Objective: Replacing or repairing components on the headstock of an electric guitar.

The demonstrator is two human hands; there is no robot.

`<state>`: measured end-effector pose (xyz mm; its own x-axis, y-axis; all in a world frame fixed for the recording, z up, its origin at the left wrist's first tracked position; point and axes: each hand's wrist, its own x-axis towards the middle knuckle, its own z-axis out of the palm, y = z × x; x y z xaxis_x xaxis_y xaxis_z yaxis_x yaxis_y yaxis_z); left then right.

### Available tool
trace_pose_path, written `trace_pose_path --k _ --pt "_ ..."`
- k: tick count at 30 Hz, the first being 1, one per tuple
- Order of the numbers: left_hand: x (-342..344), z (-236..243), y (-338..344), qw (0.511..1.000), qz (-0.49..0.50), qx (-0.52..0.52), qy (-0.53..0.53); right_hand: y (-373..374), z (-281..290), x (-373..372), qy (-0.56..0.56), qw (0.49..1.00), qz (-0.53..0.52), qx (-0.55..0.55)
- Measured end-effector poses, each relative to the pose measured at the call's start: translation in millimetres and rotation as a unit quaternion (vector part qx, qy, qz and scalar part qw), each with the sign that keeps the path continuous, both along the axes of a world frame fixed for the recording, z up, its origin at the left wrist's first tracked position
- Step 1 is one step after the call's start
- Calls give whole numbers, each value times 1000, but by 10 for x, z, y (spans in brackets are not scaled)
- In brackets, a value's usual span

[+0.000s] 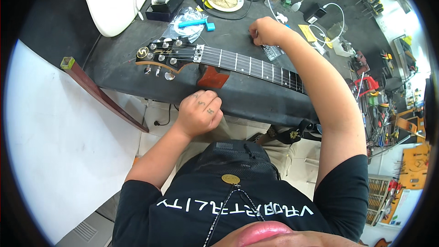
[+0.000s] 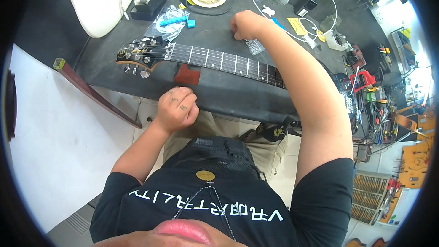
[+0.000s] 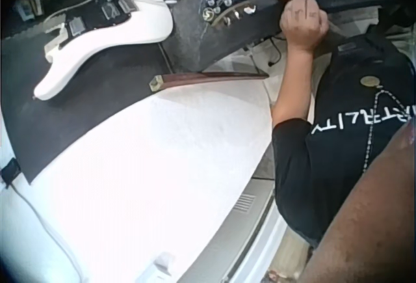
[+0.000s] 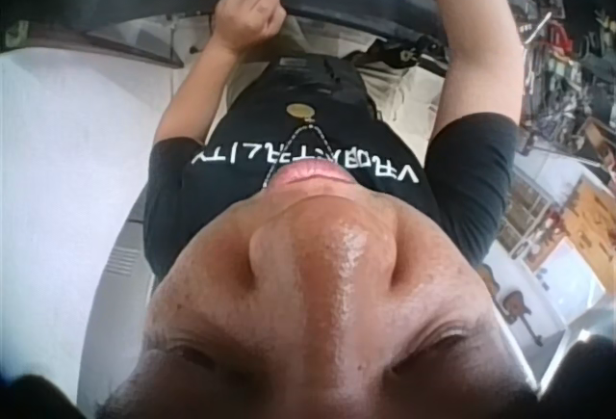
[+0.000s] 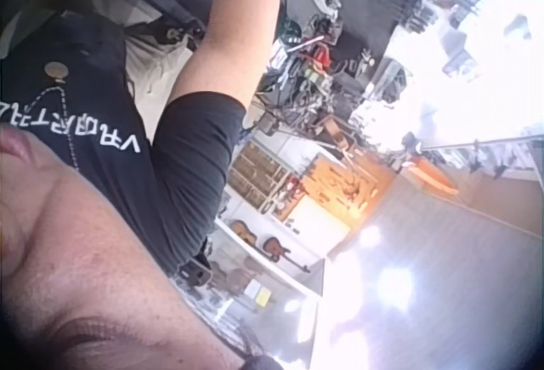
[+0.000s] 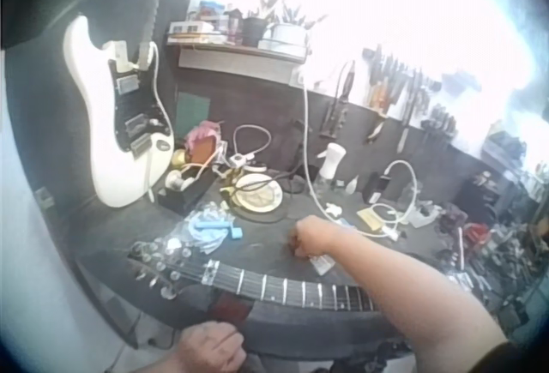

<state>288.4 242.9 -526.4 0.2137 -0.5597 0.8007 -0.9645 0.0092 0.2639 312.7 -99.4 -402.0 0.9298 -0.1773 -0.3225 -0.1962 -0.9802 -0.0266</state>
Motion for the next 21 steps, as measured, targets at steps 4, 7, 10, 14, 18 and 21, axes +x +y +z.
trace_pose_path --k 4,7,10,14,18,21 --pt "-5 3 -7 1000 2 -1 0 -49 88 -33 16 990 -116 79" --pt "-3 14 -76 1000 -16 -14 1 -346 134 -246 -118 935 -156 294" --pt "-2 11 -2 999 -16 -3 33 94 467 -462 -152 856 -156 469" --pt "-52 319 8 993 -84 -3 88 558 786 -841 -190 814 -106 538" --pt "-160 946 64 924 -192 -23 331 859 904 -1146 -219 818 -12 532" --pt "-150 1186 -94 797 -251 -56 546 1058 948 -1283 -243 809 -14 534"
